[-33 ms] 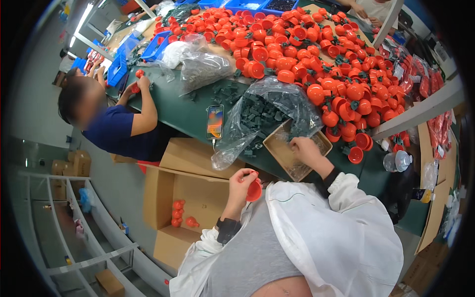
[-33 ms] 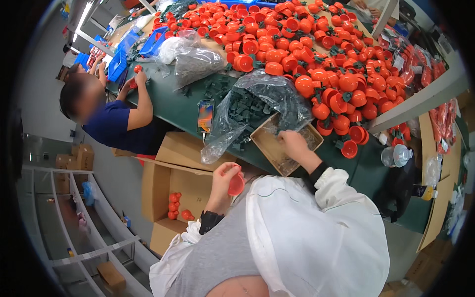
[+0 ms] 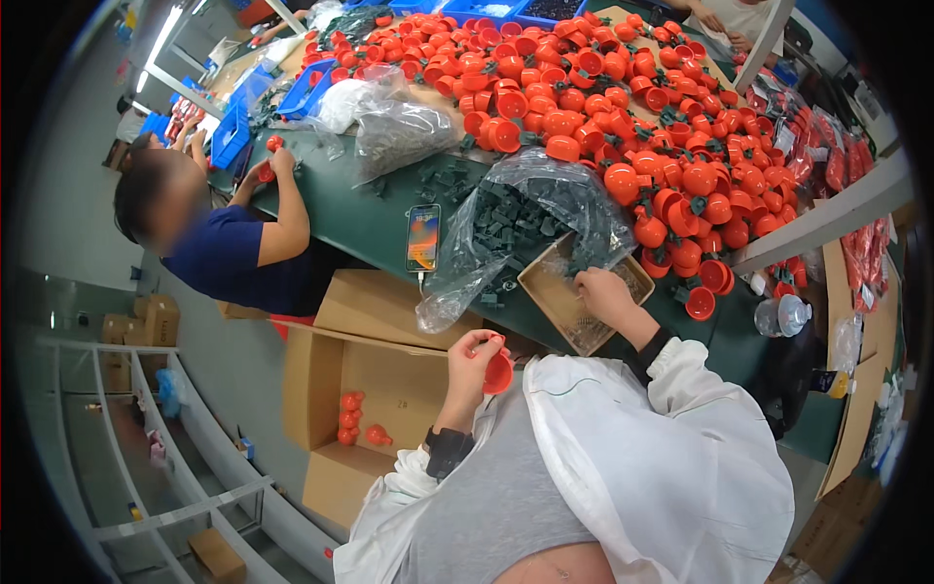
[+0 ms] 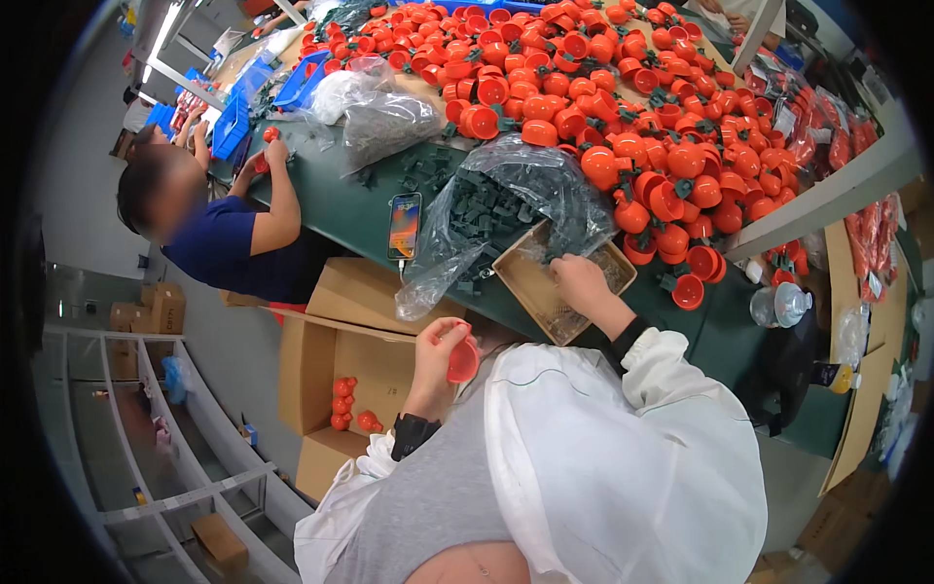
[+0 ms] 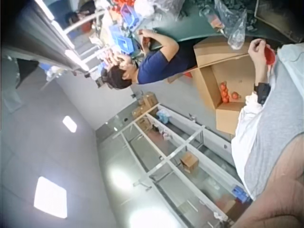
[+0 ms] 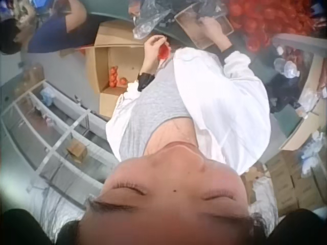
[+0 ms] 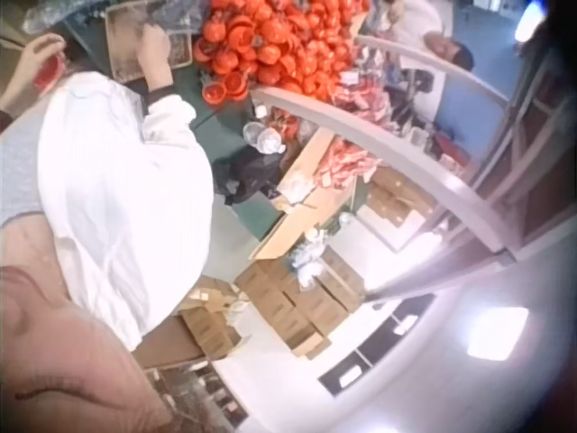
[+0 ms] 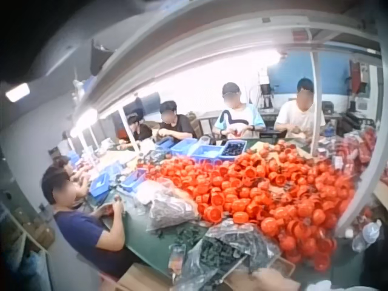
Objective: Assembling plastic components (red caps and green stems) in a factory setting.
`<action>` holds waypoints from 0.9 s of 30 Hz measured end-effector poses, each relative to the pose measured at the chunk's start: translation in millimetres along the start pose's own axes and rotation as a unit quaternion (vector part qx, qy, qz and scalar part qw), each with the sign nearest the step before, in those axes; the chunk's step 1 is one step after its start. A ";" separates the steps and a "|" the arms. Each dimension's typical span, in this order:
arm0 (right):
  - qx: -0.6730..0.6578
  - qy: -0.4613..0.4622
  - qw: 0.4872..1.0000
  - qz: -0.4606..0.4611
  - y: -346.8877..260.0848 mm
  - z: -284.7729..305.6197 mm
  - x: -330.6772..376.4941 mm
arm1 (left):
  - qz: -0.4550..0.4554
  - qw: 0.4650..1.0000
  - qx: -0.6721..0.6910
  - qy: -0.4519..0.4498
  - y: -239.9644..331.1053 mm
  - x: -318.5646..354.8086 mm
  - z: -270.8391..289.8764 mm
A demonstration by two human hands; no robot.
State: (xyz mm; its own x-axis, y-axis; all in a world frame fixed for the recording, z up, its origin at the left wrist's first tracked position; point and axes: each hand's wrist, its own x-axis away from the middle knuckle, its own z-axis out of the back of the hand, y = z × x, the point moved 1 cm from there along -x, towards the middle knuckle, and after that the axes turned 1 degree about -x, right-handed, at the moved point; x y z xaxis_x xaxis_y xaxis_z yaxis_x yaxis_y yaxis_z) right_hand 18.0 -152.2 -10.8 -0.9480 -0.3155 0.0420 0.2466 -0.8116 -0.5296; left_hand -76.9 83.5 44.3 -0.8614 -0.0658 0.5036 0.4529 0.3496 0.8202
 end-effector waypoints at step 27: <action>-0.449 -0.111 0.874 -0.149 -3.0 0.7 -3.1 | -0.034 0.971 -0.179 -0.157 -28.3 -37.2 -30.0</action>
State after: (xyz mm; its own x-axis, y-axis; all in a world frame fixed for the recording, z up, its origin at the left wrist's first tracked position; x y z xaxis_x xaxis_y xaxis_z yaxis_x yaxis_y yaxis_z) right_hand 20.4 -149.2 -8.8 -0.8568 -0.3240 0.4010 -0.3553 -0.1925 -0.9147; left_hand -50.8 48.0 10.5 -0.8942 0.2306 0.3836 0.3949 0.0029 0.9187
